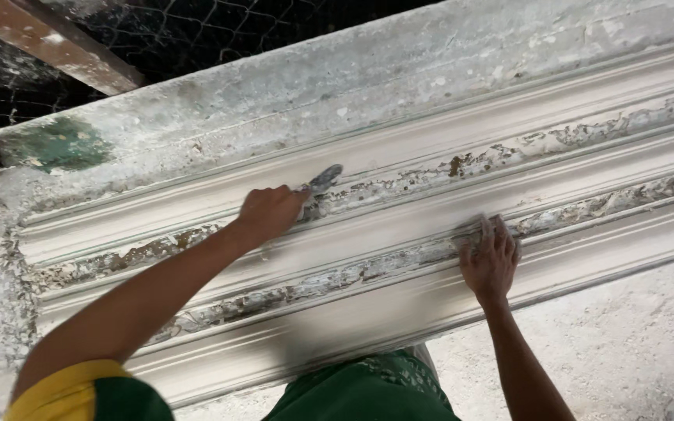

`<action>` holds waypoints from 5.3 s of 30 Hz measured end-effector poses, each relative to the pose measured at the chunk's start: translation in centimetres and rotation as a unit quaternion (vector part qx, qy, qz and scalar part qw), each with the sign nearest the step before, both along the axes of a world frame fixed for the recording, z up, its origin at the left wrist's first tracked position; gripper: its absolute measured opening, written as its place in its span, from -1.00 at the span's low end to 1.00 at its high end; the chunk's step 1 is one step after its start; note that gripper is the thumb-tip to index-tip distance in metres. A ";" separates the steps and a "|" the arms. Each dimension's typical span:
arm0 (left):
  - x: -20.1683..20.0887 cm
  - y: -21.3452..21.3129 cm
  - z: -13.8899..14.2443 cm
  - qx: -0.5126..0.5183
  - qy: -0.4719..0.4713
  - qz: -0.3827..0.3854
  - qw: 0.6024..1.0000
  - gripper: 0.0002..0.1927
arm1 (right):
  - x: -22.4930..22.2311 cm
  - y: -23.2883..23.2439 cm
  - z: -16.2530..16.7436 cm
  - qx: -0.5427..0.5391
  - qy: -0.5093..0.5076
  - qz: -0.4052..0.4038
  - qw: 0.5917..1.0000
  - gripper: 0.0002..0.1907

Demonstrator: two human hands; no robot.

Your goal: The person uses a metal scraper to remove excess material from the grooves of several white decorative moldings laid on a workbench. The person repeatedly scrapes along the length of each molding, moving from one piece to the next.

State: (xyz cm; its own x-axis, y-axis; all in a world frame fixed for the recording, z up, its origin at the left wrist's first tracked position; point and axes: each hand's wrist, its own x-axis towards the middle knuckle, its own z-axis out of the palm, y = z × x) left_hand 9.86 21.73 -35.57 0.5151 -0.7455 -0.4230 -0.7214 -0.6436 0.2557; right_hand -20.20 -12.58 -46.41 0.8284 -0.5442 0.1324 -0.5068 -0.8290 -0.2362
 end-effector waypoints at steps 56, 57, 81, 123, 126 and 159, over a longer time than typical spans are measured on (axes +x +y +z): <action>-7.0 -40.8 0.1 0.085 -0.036 0.026 0.995 -0.54 | -7.7 -46.1 -1.2 -0.027 -0.090 0.104 0.990 -0.45; -7.1 -42.5 -0.5 0.102 -0.039 0.012 0.994 -0.47 | -7.6 -45.9 -1.2 -0.019 -0.085 0.094 0.992 -0.46; -8.1 -45.7 1.0 -0.007 -0.058 -0.002 0.998 -0.63 | -6.8 -44.8 3.1 -0.026 -0.093 0.066 0.993 -0.44; -12.3 -69.2 -2.5 0.001 -0.066 0.017 0.998 -0.65 | -10.8 -75.2 0.1 0.002 0.015 0.013 1.000 -0.34; -12.4 -68.4 -2.6 -0.027 -0.115 0.001 0.993 -0.69 | -10.0 -75.7 0.4 0.038 0.053 -0.073 0.995 -0.25; -12.4 -76.5 0.1 0.013 -0.050 -0.008 0.999 -0.56 | -8.3 -74.1 4.4 0.046 -0.020 -0.115 0.992 -0.25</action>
State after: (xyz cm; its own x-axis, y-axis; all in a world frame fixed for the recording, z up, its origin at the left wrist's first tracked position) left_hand -2.52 -54.75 -35.49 0.5432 -0.7438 -0.3894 -0.7531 -0.6367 0.1656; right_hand -28.55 -86.67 -42.03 0.6759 -0.7296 0.1039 -0.6692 -0.6667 -0.3283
